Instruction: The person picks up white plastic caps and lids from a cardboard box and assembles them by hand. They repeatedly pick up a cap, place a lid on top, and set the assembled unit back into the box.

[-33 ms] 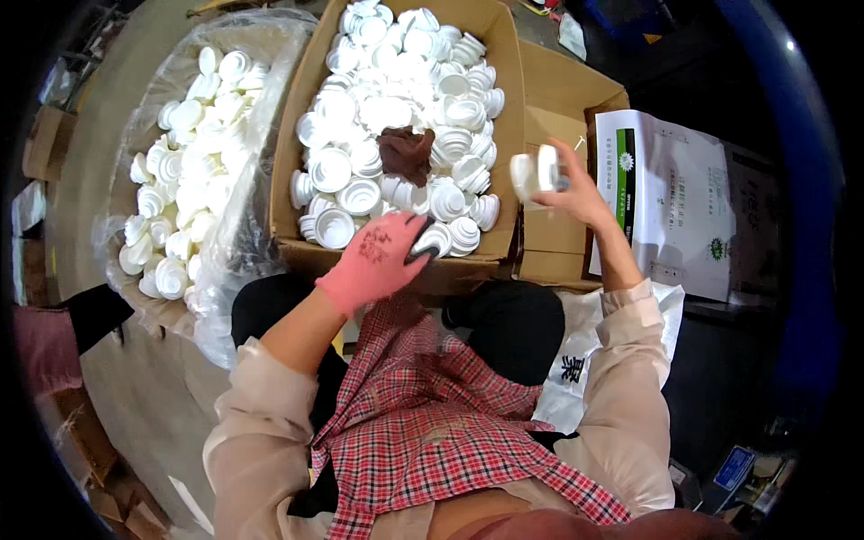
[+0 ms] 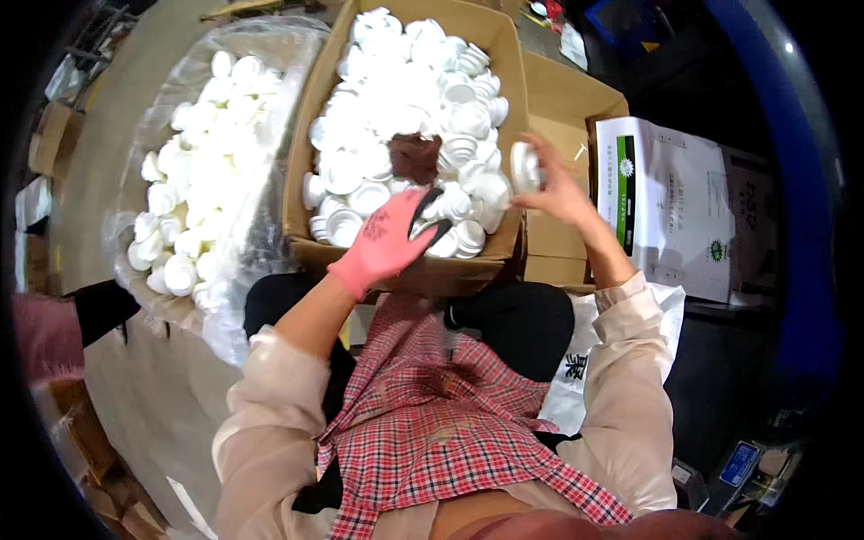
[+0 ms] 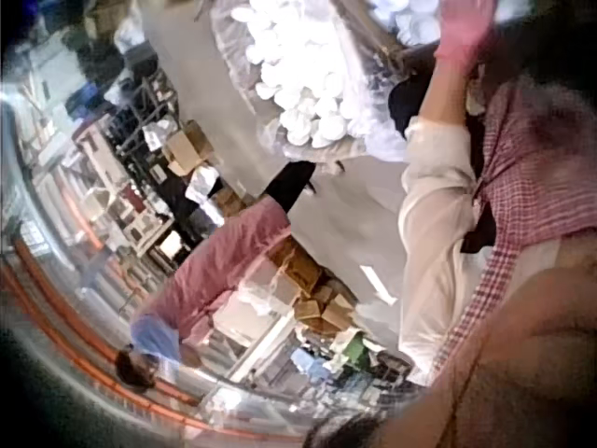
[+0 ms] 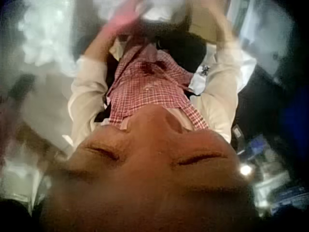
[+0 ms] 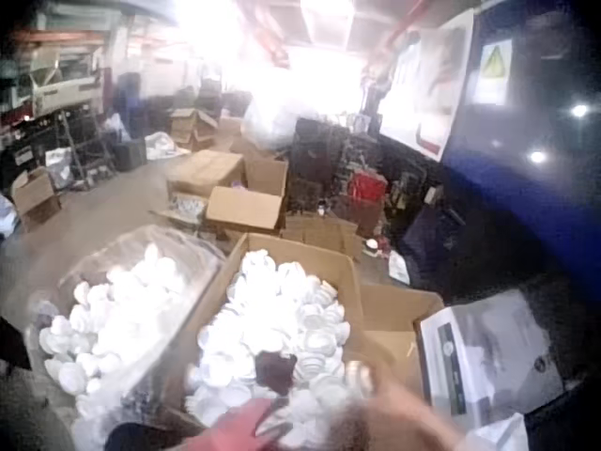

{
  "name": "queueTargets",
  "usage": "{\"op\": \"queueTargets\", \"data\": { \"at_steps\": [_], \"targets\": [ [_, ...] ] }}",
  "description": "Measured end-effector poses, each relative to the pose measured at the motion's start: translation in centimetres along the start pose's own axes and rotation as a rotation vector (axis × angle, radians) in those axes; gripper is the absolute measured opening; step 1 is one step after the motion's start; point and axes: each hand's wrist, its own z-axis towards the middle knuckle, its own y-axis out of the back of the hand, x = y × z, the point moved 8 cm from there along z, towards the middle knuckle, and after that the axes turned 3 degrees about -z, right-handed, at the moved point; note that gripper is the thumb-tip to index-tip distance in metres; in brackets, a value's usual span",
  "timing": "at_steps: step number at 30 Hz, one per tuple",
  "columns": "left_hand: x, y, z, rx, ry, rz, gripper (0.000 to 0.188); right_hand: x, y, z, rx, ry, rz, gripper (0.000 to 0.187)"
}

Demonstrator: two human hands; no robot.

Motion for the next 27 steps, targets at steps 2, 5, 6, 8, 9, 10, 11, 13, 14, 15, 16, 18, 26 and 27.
{"op": "queueTargets", "data": {
  "at_steps": [2, 5, 6, 8, 9, 10, 11, 13, 14, 15, 16, 18, 26, 27],
  "targets": [
    [-0.5, 2.4, 0.5, -0.122, 0.166, -0.606, 0.053, 6.9, -3.1, 0.8, 0.112, 0.118, 0.042, 0.095],
    [1.8, 2.3, 0.5, -0.134, 0.12, -1.117, 0.048, 13.5, -8.0, 1.0, 0.162, 0.26, 0.149, 0.092],
    [1.4, 3.4, 0.5, -0.147, -0.009, -1.071, 0.046, 14.7, -9.4, 1.1, 0.175, 0.283, 0.155, 0.092],
    [-0.2, 6.3, -0.5, -0.268, -0.309, -0.372, 0.045, 16.5, -10.4, 0.7, -0.148, 0.504, -0.133, 0.096],
    [0.0, 7.4, -1.3, -0.333, -0.338, -0.263, 0.047, 17.0, -10.5, 0.4, -0.232, 0.437, -0.154, 0.093],
    [0.0, 8.4, -2.1, -0.393, -0.368, -0.154, 0.05, 17.7, -10.4, 0.1, -0.317, 0.367, -0.173, 0.089],
    [1.5, 8.0, -2.0, -0.417, -0.25, -0.447, 0.055, 18.8, -9.9, -0.9, -0.474, 0.419, -0.213, 0.06],
    [2.9, 8.2, -2.3, -0.447, -0.154, -0.273, 0.056, 19.4, -11.6, -1.1, -0.399, 0.454, -0.356, 0.042],
    [3.7, 8.0, -2.4, -0.452, -0.107, -0.195, 0.057, 19.3, -12.5, -1.4, -0.359, 0.459, -0.433, 0.033],
    [4.0, 7.5, -2.1, -0.435, -0.123, -0.246, 0.058, 20.0, -12.6, -1.9, -0.449, 0.561, -0.432, 0.021],
    [3.4, 7.3, -2.4, -0.431, -0.24, -0.236, 0.059, 19.9, -13.1, -2.2, -0.428, 0.538, -0.451, 0.019],
    [1.3, 6.3, -2.5, -0.306, -0.311, -0.206, 0.052, 19.3, -14.4, -2.7, -0.333, 0.648, -0.45, 0.014],
    [2.0, 0.0, -0.7, 0.052, 0.065, -1.063, 0.038, 19.6, -12.0, -6.2, -0.199, 0.664, -0.588, 0.008],
    [0.7, 0.0, -0.5, 0.057, -0.015, -1.009, 0.038, 19.6, -10.9, -7.3, -0.269, 0.633, -0.571, 0.009]
  ]
}}
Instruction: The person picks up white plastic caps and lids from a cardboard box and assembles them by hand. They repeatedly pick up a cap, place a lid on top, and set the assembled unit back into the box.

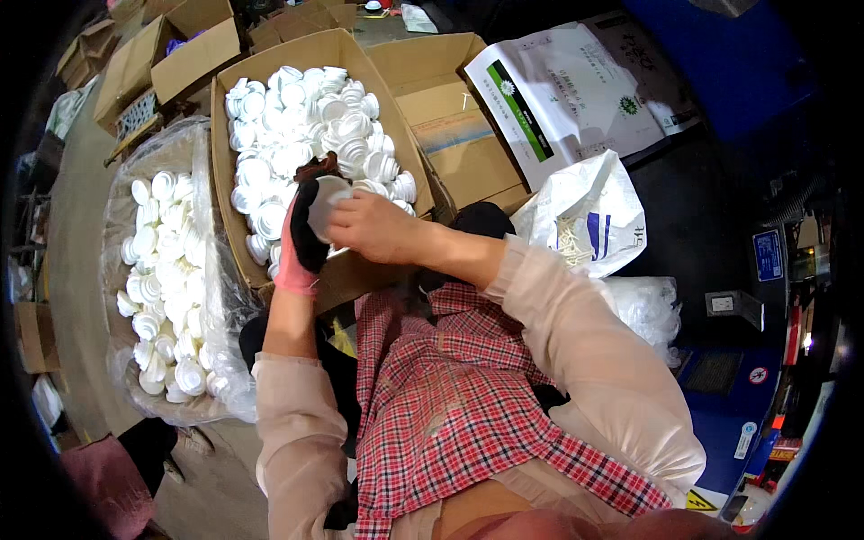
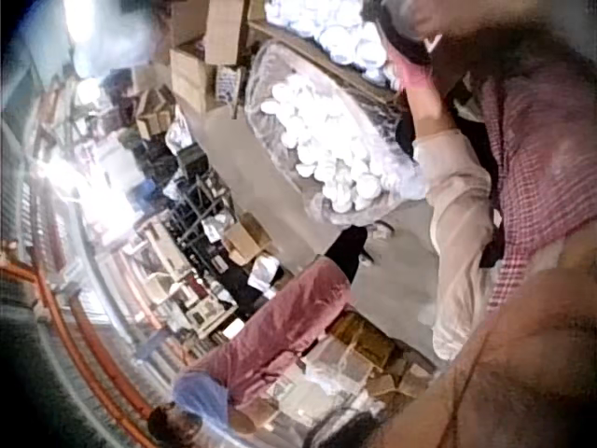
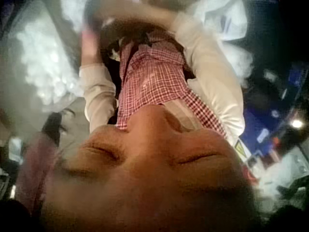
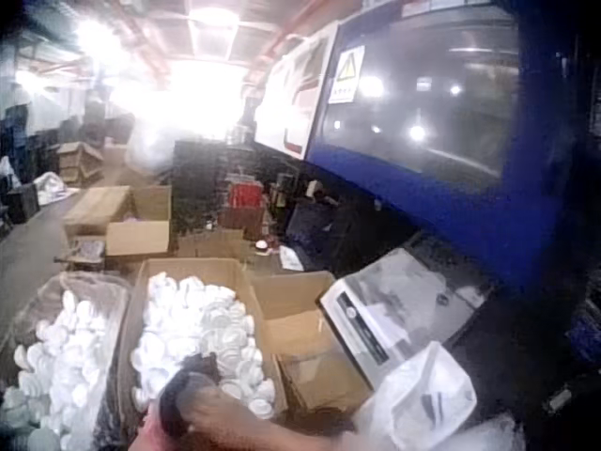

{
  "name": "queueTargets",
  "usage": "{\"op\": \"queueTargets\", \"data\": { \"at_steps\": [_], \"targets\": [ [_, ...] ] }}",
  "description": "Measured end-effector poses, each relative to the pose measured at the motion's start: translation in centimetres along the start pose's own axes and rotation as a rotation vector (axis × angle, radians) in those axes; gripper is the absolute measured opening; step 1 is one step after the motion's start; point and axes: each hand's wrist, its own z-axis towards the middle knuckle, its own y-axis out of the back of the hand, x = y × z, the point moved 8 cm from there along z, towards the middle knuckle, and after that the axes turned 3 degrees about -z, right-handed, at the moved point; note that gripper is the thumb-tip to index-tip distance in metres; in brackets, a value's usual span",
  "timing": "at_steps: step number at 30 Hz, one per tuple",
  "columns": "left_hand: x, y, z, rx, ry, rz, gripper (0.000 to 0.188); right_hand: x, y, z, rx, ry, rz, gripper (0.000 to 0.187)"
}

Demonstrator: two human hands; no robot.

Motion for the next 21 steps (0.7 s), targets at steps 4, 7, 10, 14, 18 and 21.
{"op": "queueTargets", "data": {
  "at_steps": [4, 7, 10, 14, 18, 21],
  "targets": [
    [-2.0, -4.9, 0.1, 0.032, -0.086, -0.048, 0.037, 0.0, 4.3, -2.7, -0.149, -0.217, -0.01, 0.016],
    [-1.1, -5.8, 0.3, 0.012, -0.21, 0.113, 0.035, 0.1, 6.1, -4.2, -0.178, -0.295, 0.005, 0.013],
    [1.5, 0.4, 1.0, -0.092, -0.451, 0.513, 0.038, -1.9, 10.1, -7.1, -0.346, -0.454, 0.048, 0.005],
    [-5.9, 4.1, 0.9, -0.175, -0.404, 0.7, 0.061, -6.1, 21.4, -14.3, -0.567, -0.763, -0.389, 0.01],
    [-3.3, 2.6, 1.0, -0.188, -0.231, 0.204, 0.083, -11.7, 22.9, -28.9, -0.03, -0.96, -0.772, 0.019],
    [-5.2, 3.6, 0.4, -0.269, -0.336, 0.473, 0.073, -11.7, 18.6, -30.7, -0.069, -1.069, -0.478, 0.039]
  ]
}}
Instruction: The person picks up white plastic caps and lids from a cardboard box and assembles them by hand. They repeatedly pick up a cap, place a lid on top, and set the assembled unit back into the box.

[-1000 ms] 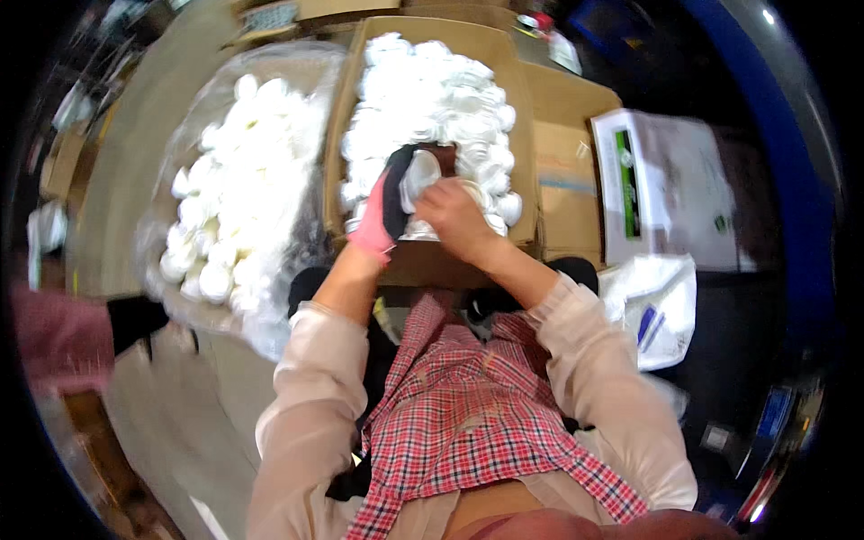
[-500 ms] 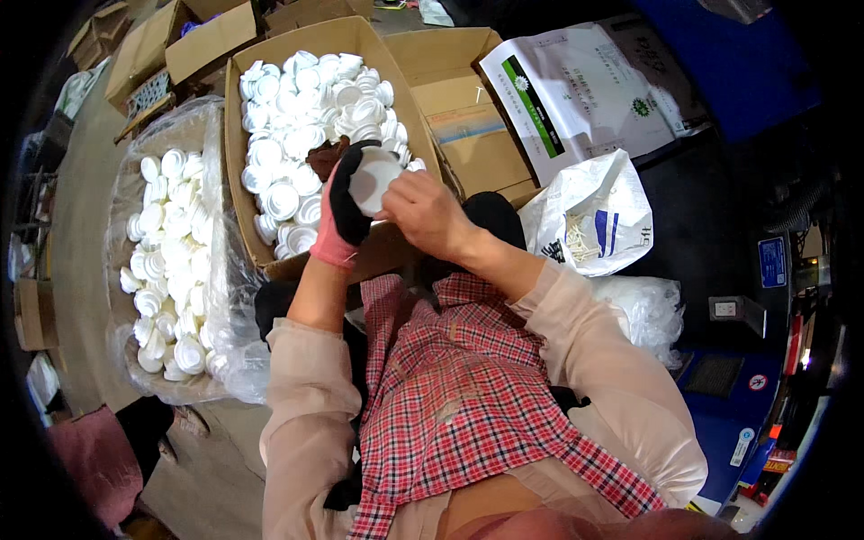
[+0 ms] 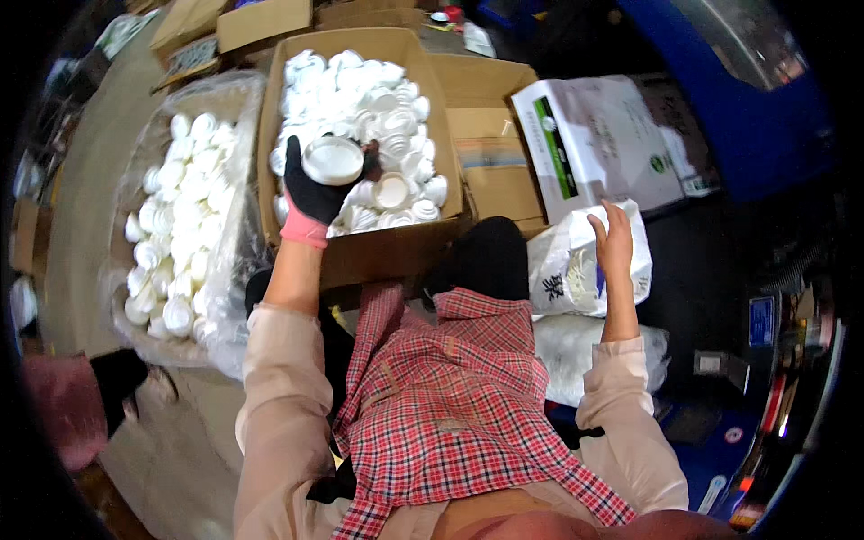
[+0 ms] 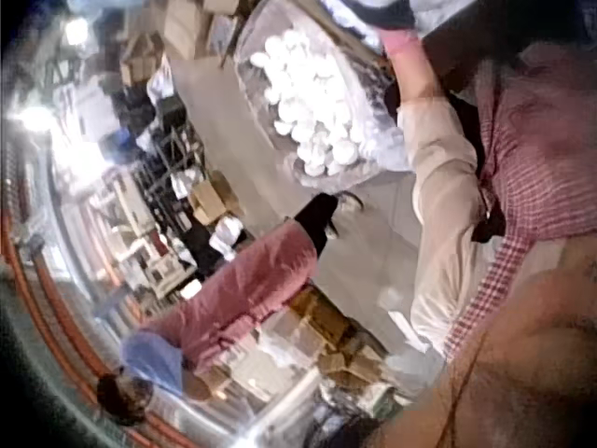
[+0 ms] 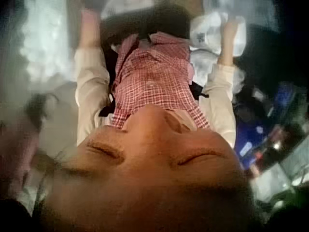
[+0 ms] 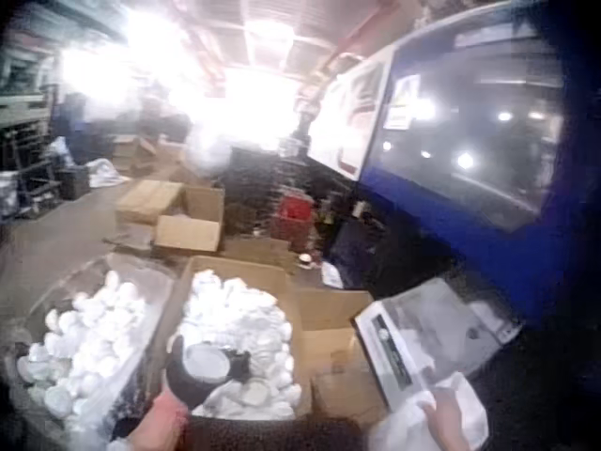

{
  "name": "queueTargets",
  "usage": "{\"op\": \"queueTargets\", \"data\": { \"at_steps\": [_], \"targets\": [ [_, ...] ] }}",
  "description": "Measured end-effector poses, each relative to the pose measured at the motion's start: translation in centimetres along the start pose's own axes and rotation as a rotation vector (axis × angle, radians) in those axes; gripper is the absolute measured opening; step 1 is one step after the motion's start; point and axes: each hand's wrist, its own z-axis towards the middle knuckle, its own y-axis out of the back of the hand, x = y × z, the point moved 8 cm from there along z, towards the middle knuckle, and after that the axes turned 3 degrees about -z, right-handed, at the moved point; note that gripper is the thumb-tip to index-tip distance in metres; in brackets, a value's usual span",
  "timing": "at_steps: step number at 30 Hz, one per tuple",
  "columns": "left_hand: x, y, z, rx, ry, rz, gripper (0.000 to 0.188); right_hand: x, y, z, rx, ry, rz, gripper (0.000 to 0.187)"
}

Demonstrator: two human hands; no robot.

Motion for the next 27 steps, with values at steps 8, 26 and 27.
{"op": "queueTargets", "data": {
  "at_steps": [8, 26, 27],
  "targets": [
    [5.2, 2.5, 0.3, -0.227, 0.635, -1.535, 0.068, 25.6, -14.8, 4.8, 0.555, 0.417, 0.526, 0.036],
    [3.2, 7.3, 2.8, -0.469, 0.551, -1.364, 0.073, 39.5, -31.9, 12.4, 1.013, 0.005, 1.269, 0.037],
    [3.3, 7.0, 2.8, -0.468, 0.562, -1.336, 0.073, 39.1, -28.3, 13.5, 0.858, 0.141, 1.181, 0.035]
  ]
}}
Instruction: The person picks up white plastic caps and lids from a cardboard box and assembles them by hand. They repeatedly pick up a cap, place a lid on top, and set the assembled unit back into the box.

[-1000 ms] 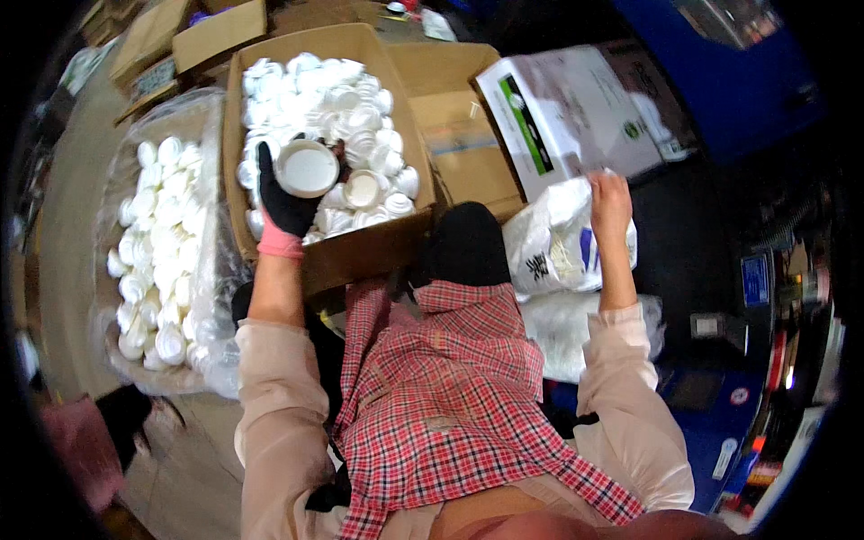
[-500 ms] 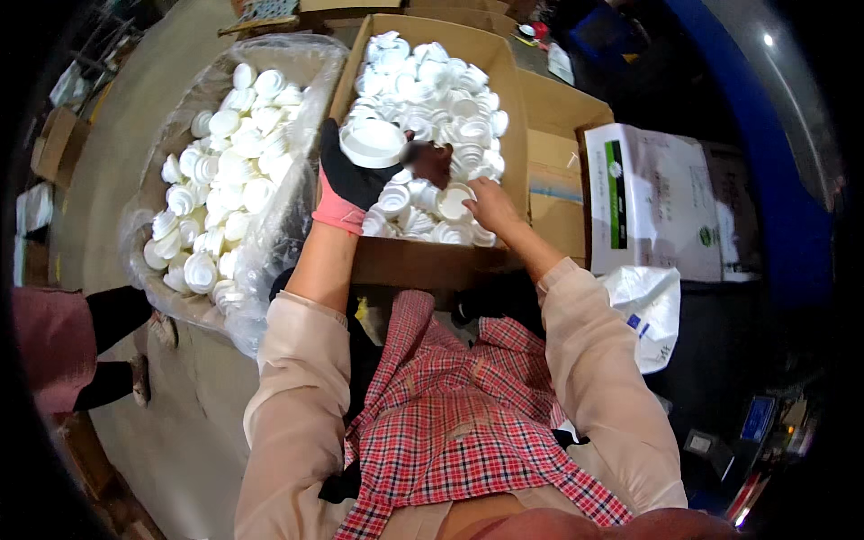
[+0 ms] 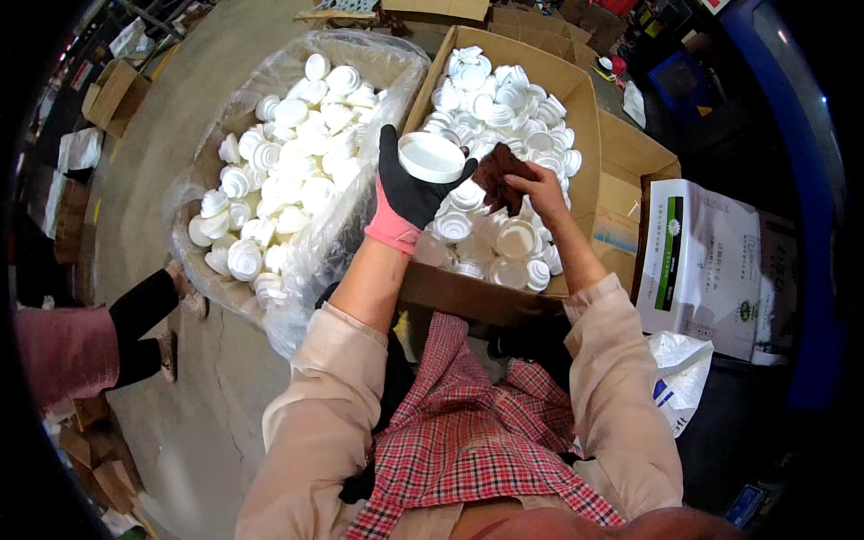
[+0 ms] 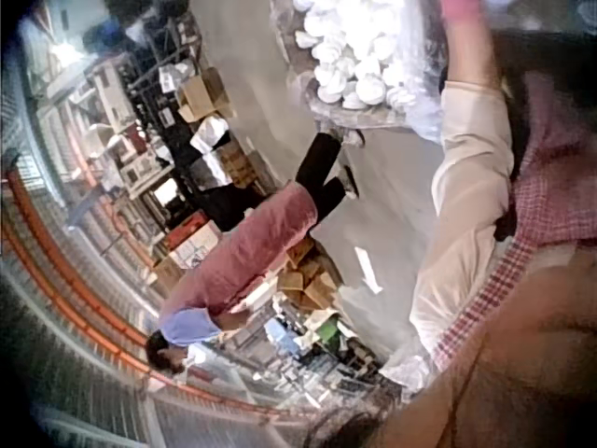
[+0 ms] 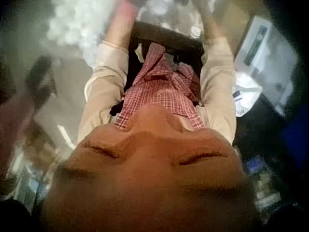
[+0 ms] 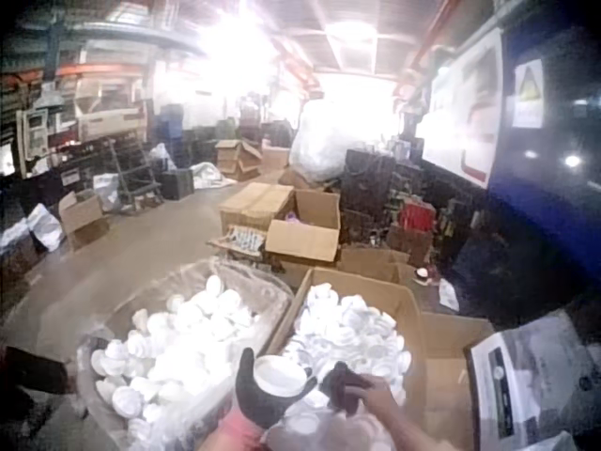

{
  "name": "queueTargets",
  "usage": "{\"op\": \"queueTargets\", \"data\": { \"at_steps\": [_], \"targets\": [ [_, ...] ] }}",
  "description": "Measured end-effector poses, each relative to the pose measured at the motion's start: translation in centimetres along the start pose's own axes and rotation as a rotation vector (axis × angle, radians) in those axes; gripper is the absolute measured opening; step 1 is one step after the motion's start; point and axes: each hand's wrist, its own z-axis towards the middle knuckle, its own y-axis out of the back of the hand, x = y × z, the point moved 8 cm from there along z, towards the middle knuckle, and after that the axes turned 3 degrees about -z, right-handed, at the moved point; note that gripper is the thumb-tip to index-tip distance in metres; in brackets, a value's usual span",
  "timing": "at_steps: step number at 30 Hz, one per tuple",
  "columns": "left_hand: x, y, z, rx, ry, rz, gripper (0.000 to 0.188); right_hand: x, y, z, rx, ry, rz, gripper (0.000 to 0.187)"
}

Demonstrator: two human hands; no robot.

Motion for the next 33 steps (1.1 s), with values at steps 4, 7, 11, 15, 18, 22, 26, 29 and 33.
{"op": "queueTargets", "data": {
  "at_steps": [4, 7, 11, 15, 18, 22, 26, 29, 33],
  "targets": [
    [1.1, -0.3, -1.2, -0.059, -0.056, 0.234, 0.065, 11.7, -1.6, -6.6, -0.054, 0.491, -0.032, 0.044],
    [2.4, -1.5, -3.3, -0.116, -0.2, 0.543, 0.058, 12.3, -5.5, -10.4, -0.129, 0.618, -0.188, 0.041],
    [6.4, -1.4, -4.2, 0.041, -0.214, 0.789, 0.055, 15.4, -6.4, -13.0, -0.178, 0.839, -0.241, 0.039],
    [8.8, -0.3, -3.7, 0.207, -0.188, 0.933, 0.053, 16.9, -4.7, -12.9, -0.29, 0.814, -0.202, 0.024],
    [8.2, 2.0, -2.6, 0.307, -0.266, 1.044, 0.051, 15.7, -2.5, -11.1, -0.375, 0.834, -0.444, 0.028],
    [3.5, 4.2, -1.2, 0.178, -0.361, 1.166, 0.052, 8.2, 2.8, -5.9, -0.251, 0.283, -0.611, 0.036],
    [-1.1, -1.2, -1.9, -0.147, -0.658, 1.728, 0.057, -0.2, 6.3, -7.2, 0.003, -0.159, -0.556, 0.059],
    [-0.5, -0.8, -1.4, -0.098, -0.728, 1.814, 0.052, -4.5, 1.7, -8.5, 0.246, -0.181, -0.987, 0.081],
    [1.1, -0.3, -1.1, 0.014, -0.528, 1.656, 0.044, -9.4, 0.3, -6.7, 0.093, -0.408, -1.037, 0.06]
  ]
}}
